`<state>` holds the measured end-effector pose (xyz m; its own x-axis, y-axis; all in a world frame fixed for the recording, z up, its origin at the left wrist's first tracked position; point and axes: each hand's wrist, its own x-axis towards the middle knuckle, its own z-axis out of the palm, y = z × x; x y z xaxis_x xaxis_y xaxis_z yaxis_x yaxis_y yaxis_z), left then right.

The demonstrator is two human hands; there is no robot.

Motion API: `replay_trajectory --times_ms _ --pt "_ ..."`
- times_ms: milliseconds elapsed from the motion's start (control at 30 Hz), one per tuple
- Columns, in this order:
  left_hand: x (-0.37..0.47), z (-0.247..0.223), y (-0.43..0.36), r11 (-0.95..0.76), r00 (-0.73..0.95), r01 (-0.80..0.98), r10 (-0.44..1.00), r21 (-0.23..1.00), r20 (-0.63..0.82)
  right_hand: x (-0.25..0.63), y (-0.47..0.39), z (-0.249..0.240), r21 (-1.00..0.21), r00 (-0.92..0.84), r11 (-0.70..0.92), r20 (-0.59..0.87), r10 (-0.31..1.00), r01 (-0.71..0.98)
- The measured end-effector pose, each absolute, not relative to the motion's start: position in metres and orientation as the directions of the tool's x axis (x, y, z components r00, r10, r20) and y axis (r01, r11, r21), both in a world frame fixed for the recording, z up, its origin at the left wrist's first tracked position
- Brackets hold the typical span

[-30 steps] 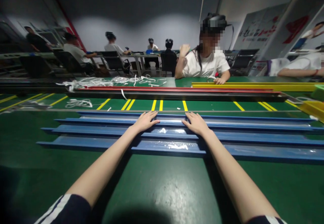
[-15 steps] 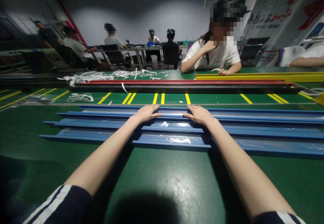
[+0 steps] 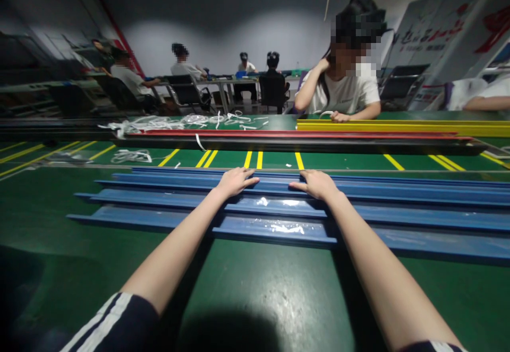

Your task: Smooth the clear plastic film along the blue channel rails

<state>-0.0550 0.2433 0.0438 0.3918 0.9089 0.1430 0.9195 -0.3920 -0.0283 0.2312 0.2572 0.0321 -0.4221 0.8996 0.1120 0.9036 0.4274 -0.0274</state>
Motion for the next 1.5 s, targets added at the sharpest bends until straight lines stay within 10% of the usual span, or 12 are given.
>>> replay_trajectory --times_ms 767,1500 --pt "-0.059 0.088 0.211 -0.403 0.435 0.899 0.781 -0.169 0.448 0.237 0.234 0.066 0.199 -0.523 0.487 0.426 0.739 0.850" --pt "-0.034 0.073 0.064 -0.390 0.416 0.908 0.792 -0.155 0.447 0.264 0.087 0.063 0.283 -0.578 0.504 0.406 0.708 0.816"
